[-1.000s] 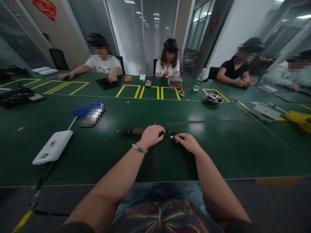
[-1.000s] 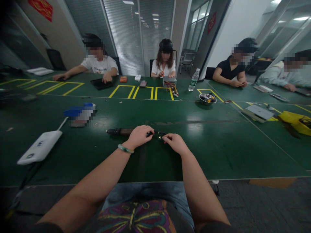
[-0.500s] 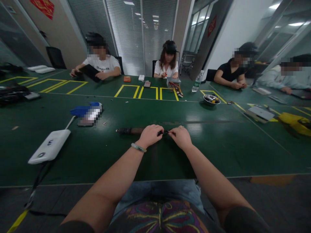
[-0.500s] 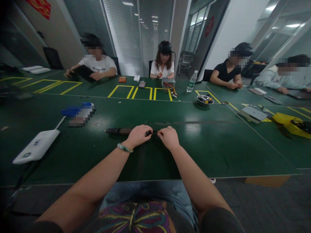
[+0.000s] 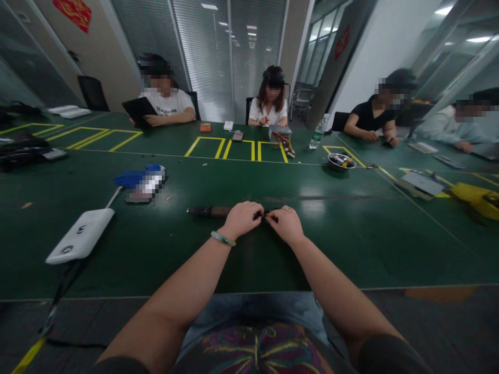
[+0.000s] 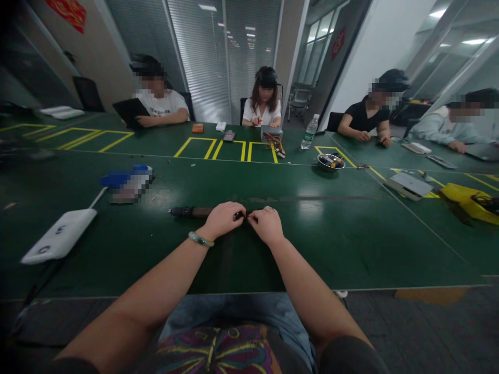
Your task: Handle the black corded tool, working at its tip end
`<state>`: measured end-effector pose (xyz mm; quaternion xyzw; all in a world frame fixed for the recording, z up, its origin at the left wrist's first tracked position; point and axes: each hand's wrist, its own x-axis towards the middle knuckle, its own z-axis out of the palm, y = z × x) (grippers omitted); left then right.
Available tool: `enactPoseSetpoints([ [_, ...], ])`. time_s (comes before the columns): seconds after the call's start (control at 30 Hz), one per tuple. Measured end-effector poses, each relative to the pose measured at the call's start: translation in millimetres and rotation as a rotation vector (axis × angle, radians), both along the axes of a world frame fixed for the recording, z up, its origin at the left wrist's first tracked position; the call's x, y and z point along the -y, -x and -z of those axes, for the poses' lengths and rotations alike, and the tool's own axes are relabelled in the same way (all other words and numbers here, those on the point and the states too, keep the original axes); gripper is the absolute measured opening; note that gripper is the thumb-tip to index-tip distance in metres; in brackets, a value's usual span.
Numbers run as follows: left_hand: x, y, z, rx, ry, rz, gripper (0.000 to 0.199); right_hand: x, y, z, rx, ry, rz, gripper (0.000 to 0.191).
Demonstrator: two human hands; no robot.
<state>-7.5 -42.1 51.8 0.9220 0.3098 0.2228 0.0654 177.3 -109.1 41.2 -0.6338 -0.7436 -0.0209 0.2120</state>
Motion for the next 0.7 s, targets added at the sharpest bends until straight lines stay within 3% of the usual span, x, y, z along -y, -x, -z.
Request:
enactPoseSetpoints([
  [0.5, -0.5, -0.3, 0.3, 0.006, -0.014, 0.006, 0.011, -0.3, 4.9, 5.0, 0.011, -0.003, 0.097, 0.018],
  [0.7, 0.5, 0.1, -1.2, -0.002, -0.014, -0.008, 0.012, -6.5, 8.1, 4.4, 0.059, 0.019, 0.093, 0.044],
])
